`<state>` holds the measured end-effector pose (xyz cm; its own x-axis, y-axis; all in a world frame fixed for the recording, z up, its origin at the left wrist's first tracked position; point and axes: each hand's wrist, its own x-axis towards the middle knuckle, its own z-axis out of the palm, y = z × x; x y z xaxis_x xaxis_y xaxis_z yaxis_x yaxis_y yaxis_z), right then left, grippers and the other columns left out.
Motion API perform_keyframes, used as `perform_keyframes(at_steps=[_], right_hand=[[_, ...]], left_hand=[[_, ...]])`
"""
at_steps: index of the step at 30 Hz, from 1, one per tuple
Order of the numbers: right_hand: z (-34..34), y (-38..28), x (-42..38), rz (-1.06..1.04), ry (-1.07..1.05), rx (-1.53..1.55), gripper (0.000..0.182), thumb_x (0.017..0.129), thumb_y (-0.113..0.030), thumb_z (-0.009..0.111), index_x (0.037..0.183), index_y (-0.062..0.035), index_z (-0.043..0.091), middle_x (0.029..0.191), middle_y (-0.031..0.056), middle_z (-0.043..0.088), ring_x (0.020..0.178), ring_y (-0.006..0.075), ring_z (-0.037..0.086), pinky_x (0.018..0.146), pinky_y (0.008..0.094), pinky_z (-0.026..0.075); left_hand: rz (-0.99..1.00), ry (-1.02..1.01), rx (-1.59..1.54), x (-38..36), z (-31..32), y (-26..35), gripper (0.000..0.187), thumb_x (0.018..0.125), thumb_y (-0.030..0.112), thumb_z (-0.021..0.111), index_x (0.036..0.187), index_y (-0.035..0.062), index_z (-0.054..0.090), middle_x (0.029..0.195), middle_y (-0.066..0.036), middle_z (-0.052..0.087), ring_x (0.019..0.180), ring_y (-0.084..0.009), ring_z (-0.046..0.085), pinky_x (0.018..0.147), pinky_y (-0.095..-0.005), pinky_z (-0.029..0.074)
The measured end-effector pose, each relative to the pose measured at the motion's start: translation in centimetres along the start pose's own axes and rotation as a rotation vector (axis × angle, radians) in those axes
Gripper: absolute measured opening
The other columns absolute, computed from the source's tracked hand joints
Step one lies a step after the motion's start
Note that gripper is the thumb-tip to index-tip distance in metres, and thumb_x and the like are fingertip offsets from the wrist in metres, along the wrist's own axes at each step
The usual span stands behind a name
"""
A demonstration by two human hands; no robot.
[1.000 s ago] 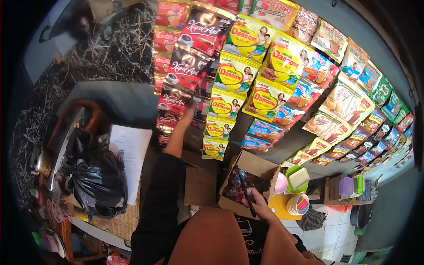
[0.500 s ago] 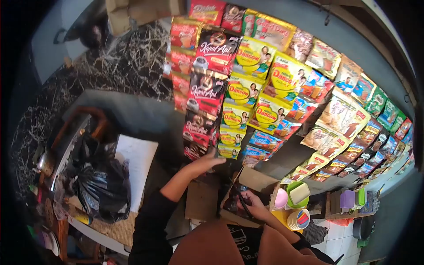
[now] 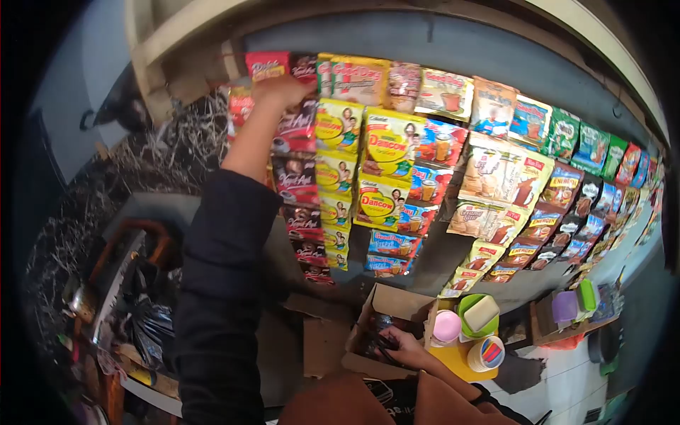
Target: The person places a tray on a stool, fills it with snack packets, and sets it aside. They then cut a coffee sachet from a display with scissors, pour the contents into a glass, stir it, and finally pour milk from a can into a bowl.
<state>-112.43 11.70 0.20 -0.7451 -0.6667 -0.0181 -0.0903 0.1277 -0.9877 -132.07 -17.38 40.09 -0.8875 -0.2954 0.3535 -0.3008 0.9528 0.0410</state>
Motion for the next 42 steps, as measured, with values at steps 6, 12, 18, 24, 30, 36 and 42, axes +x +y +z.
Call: perform_keyframes(at_steps=[6,12,18,24,30,36,42], right_hand=[[-0.1,3.3,-2.3,-0.080,0.098,0.168,0.037,0.074,-0.017,0.073,0.100,-0.0022,0.051,0.079,0.0020,0.060,0.075,0.0057,0.053,0.068,0.0221,0.045],[-0.6,4.6,-2.9,-0.016,0.093,0.110,0.032,0.076,-0.017,0.071,0.097,-0.0032,0.053,0.084,0.0036,0.061,0.076,0.0053,0.054,0.069,0.0229,0.045],[-3.2,-1.2,0.2,-0.177,-0.071,0.319,0.023,0.085,-0.011,0.058,0.103,-0.0038,0.046,0.081,-0.0011,0.053,0.072,0.0058,0.049,0.063,0.0210,0.041],[-6.8,-14.3,4.4,-0.488,-0.006,0.076,0.038,0.090,-0.039,0.048,0.104,-0.0047,0.045,0.086,-0.0004,0.050,0.068,0.0056,0.044,0.061,0.0189,0.036],[-7.1,-24.5,8.1,-0.320,-0.112,0.228,0.038,0.088,-0.037,0.053,0.098,-0.0008,0.049,0.091,0.0068,0.056,0.075,0.0101,0.053,0.063,0.0234,0.043],[-3.0,-27.3,15.0,-0.636,0.124,0.342,0.035,0.077,-0.024,0.070,0.093,-0.0030,0.046,0.088,0.0041,0.055,0.073,0.0095,0.056,0.062,0.0231,0.046],[-1.3,-25.5,15.9,-0.676,0.267,0.547,0.039,0.066,-0.005,0.075,0.091,-0.0039,0.045,0.075,-0.0012,0.050,0.065,0.0068,0.052,0.057,0.0215,0.044]], left_hand=[[0.159,0.241,-0.537,0.3,2.2,-3.1,0.037,0.084,0.039,0.055,0.098,0.0066,0.061,0.079,-0.010,0.066,0.070,-0.0196,0.064,0.061,-0.0340,0.046],[0.228,1.032,-0.831,-2.5,3.3,-2.6,0.034,0.089,0.031,0.048,0.089,-0.0024,0.054,0.077,-0.016,0.060,0.073,-0.0222,0.057,0.071,-0.0328,0.042],[0.059,0.602,-1.338,-9.1,-8.0,-1.8,0.029,0.086,0.038,0.056,0.087,0.0091,0.056,0.065,0.001,0.050,0.049,-0.0095,0.047,0.044,-0.0242,0.042],[0.135,0.210,-1.175,-11.8,-5.7,-3.3,0.039,0.085,0.038,0.057,0.109,0.0070,0.055,0.071,0.004,0.048,0.054,-0.0048,0.045,0.045,-0.0203,0.041],[0.130,0.149,-1.535,-12.5,-0.8,-2.8,0.029,0.085,0.022,0.060,0.104,0.0032,0.048,0.092,-0.007,0.059,0.078,-0.0131,0.058,0.070,-0.0277,0.050],[0.150,0.204,-1.591,-13.9,3.3,-1.0,0.025,0.086,0.019,0.060,0.101,0.0033,0.049,0.089,-0.008,0.059,0.078,-0.0126,0.058,0.067,-0.0284,0.049],[0.146,0.217,-1.575,-18.9,8.1,-0.4,0.033,0.089,0.030,0.054,0.107,0.0034,0.046,0.093,-0.003,0.055,0.084,-0.0093,0.052,0.074,-0.0229,0.042]])
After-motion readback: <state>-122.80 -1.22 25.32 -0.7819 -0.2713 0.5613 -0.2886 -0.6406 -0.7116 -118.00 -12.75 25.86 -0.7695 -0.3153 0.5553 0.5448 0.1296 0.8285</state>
